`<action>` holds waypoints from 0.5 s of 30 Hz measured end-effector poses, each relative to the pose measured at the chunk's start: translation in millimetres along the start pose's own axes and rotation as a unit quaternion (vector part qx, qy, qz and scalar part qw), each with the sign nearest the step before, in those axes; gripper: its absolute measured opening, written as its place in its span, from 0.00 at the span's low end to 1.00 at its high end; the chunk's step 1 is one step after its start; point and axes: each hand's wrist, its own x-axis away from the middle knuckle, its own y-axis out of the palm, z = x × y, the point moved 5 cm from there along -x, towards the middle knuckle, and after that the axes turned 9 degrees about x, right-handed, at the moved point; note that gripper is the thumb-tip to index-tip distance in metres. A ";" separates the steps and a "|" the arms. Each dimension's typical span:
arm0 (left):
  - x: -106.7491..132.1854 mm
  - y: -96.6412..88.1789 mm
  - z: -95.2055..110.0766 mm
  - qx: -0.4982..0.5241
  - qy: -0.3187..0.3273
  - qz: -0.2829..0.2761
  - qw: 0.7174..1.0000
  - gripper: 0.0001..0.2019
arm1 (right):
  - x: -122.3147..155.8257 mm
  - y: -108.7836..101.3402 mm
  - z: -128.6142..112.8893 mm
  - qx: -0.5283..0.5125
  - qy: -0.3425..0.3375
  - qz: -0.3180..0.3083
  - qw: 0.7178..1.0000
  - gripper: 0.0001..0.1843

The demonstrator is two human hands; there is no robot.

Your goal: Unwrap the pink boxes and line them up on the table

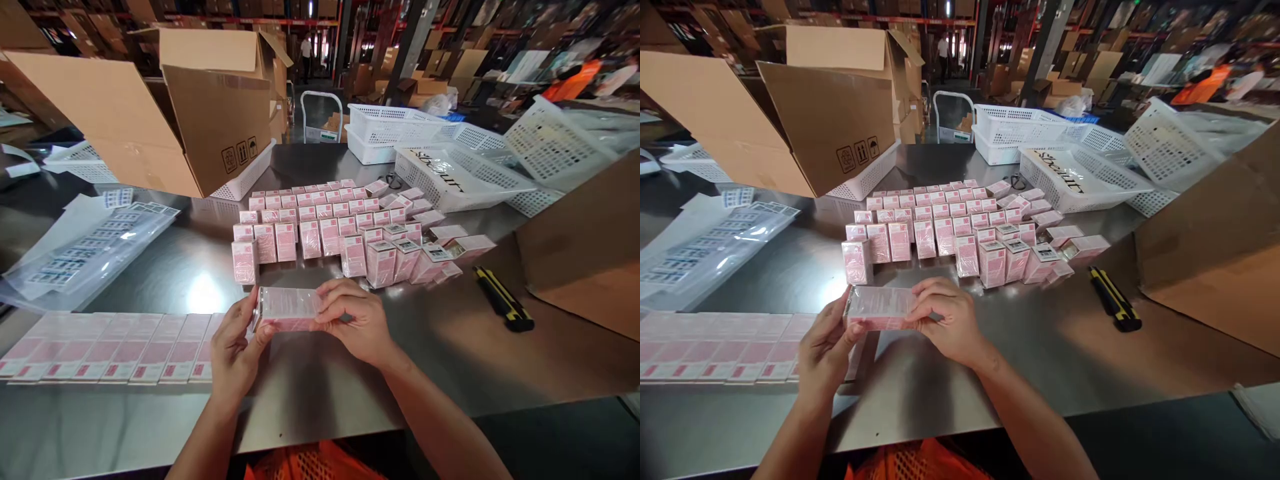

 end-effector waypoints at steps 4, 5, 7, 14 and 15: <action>-3.9 -1.7 -1.7 0.070 -0.031 0.034 0.996 0.14 | -1.2 -1.6 -12.2 0.020 -0.015 -0.040 0.999 0.05; -5.2 -3.2 -2.1 0.089 -0.039 0.055 0.994 0.13 | -0.4 -0.4 -14.6 0.047 -0.012 -0.060 0.997 0.04; -7.9 -5.8 -3.0 0.129 -0.057 0.095 0.985 0.12 | 1.7 2.4 -20.0 0.116 -0.022 -0.103 0.988 0.12; -15.4 -5.2 -9.9 0.280 -0.183 0.162 0.928 0.15 | 5.6 2.5 -32.2 0.180 -0.094 -0.266 0.942 0.12; -16.0 -6.8 -10.1 0.282 -0.185 0.174 0.925 0.16 | 6.2 1.5 -31.0 0.181 -0.093 -0.287 0.936 0.11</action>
